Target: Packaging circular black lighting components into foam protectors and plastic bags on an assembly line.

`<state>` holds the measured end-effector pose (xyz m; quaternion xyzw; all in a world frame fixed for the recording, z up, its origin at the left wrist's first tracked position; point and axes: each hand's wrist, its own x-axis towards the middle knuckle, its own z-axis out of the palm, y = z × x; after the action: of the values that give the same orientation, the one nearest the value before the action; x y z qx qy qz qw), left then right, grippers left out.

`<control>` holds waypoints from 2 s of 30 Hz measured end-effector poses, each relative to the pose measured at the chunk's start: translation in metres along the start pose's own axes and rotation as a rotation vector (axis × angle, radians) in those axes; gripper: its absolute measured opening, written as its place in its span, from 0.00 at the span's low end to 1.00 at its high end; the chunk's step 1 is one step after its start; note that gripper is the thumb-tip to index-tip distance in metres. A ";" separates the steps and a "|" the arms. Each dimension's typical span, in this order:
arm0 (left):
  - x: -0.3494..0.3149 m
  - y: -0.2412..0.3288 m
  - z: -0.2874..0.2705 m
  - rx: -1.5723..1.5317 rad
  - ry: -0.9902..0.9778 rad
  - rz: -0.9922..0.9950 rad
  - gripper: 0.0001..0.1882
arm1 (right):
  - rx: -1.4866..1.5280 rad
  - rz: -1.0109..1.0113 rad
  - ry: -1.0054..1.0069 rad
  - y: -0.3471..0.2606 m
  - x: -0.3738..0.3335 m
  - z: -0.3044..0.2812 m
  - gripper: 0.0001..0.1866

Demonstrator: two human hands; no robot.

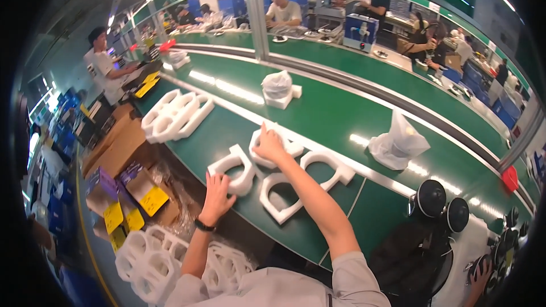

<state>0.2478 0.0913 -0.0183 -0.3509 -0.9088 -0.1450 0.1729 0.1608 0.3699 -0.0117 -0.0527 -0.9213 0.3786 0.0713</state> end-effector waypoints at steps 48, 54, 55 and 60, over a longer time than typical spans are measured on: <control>0.124 -0.093 -0.008 -1.910 -0.310 -0.653 0.23 | 0.496 -0.350 0.016 -0.040 -0.061 0.006 0.39; 0.120 -0.111 0.044 -1.294 -0.127 -0.767 0.31 | 0.154 -0.060 0.071 -0.005 -0.017 0.041 0.34; 0.118 -0.109 0.049 -1.398 -0.110 -0.827 0.31 | 0.150 -0.058 0.078 0.001 -0.015 0.038 0.34; 0.139 -0.101 0.080 -1.089 -0.217 -0.448 0.19 | 0.117 -0.064 -0.010 0.009 -0.016 0.019 0.44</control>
<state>0.0650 0.1324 -0.0464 -0.2016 -0.7682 -0.5862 -0.1603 0.1735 0.3605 -0.0330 -0.0171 -0.8990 0.4298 0.0819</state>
